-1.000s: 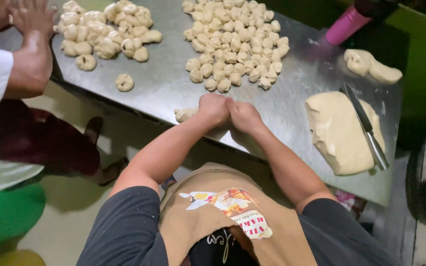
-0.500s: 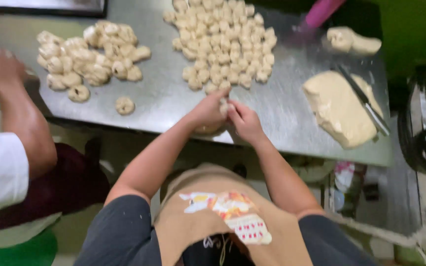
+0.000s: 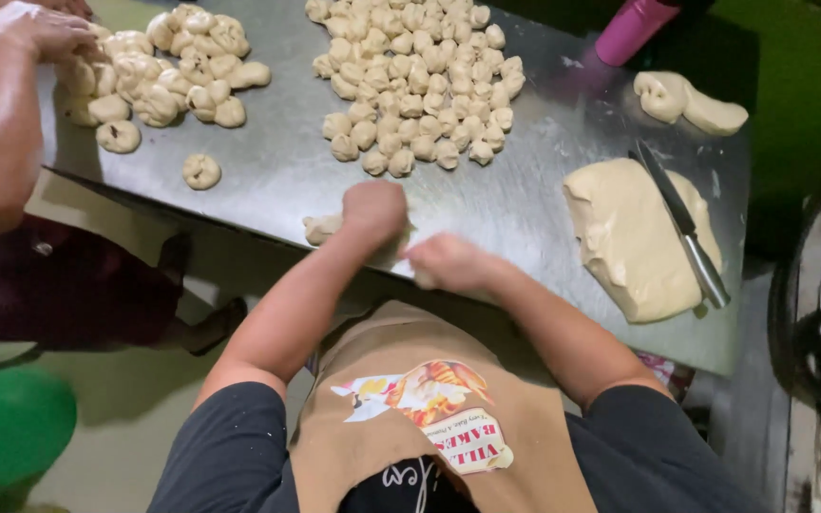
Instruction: Portioning and rolling dough into small balls on a metal table in a bakery.
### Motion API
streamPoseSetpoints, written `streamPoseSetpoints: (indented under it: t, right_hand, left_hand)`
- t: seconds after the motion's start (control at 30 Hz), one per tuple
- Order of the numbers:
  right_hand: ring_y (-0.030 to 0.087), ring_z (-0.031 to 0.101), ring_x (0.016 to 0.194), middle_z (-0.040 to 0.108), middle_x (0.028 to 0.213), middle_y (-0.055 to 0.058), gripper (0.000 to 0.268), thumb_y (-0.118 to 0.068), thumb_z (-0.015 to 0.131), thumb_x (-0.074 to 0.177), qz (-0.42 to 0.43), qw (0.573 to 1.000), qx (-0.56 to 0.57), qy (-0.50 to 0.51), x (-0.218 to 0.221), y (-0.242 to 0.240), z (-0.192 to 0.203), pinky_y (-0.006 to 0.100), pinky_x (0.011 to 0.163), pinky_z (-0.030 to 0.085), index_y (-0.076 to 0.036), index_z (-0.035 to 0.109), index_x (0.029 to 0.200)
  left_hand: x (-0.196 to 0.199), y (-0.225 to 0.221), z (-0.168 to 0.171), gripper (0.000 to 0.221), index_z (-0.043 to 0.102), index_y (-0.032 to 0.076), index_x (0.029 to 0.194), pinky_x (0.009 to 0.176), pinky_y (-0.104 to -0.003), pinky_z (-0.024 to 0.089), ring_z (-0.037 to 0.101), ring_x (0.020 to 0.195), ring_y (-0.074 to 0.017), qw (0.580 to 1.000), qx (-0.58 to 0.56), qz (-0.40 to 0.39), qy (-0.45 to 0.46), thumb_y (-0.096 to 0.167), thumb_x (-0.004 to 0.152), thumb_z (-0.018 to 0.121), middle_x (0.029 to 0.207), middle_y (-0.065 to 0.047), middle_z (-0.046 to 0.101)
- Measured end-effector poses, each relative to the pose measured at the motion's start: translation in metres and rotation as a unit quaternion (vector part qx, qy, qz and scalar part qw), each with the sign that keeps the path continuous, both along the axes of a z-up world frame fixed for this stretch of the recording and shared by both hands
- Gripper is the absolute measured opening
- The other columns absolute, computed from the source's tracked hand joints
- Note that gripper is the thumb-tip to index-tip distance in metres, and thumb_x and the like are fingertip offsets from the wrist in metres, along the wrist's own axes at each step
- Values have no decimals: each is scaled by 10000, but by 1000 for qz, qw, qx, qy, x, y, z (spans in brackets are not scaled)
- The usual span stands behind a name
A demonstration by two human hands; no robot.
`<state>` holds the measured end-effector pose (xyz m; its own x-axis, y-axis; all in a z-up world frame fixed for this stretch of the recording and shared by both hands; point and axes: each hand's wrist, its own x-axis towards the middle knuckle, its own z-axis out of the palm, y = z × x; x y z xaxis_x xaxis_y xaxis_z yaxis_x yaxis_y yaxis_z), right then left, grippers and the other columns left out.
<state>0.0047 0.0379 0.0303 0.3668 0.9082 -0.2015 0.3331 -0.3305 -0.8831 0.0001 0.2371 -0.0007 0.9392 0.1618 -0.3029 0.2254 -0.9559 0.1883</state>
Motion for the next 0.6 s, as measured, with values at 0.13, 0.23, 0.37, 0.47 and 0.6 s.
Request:
streamPoseSetpoints:
  t: [0.13,0.23,0.37,0.47,0.6]
  right_hand:
    - [300,618,856,644,968,94,174,-111,627,928,-80,904,365,-209,10,-10,18,371,847,548,-54,766,1017]
    - [426,375,1405,475,1545,179,531,-316,484,1071,-196,787,128,-571,68,-24,-20,505,1086,281,-62,498,1537]
    - [480,580,1207,664,1236,282,348,-210,539,1059,-135,965,157,-163,50,-5,-20,562,1057,439,3,661,1305]
    - [283,699,1093,726,1092,81,264,-212,578,1027,-184,948,183,-184,23,2,-29,393,972,552,-140,732,1229]
    - [348,688,1150,698,1204,179,359,-201,511,1080,-277,904,165,-280,12,13,-41,424,1001,551,-22,648,1359]
  left_hand:
    - [-21,0,80,562,728,-25,1109,867,-614,567,713,1057,-463,992,-90,91,1,506,982,597,1033,-260,738]
    - [-52,-33,119,964,572,-79,1245,1050,-609,477,627,1232,-479,982,-163,89,23,782,815,623,1269,-316,652]
    - [-48,-37,77,843,296,0,1486,1068,-595,495,574,1242,-521,962,-260,21,-88,176,774,710,1296,-300,549]
    - [-47,-34,30,733,442,31,1425,1045,-559,515,592,1216,-484,932,-332,29,-142,182,766,726,1207,-273,618]
    - [-23,-33,-5,446,715,134,1165,900,-511,577,718,1046,-375,973,-221,44,-56,432,834,708,1010,-144,748]
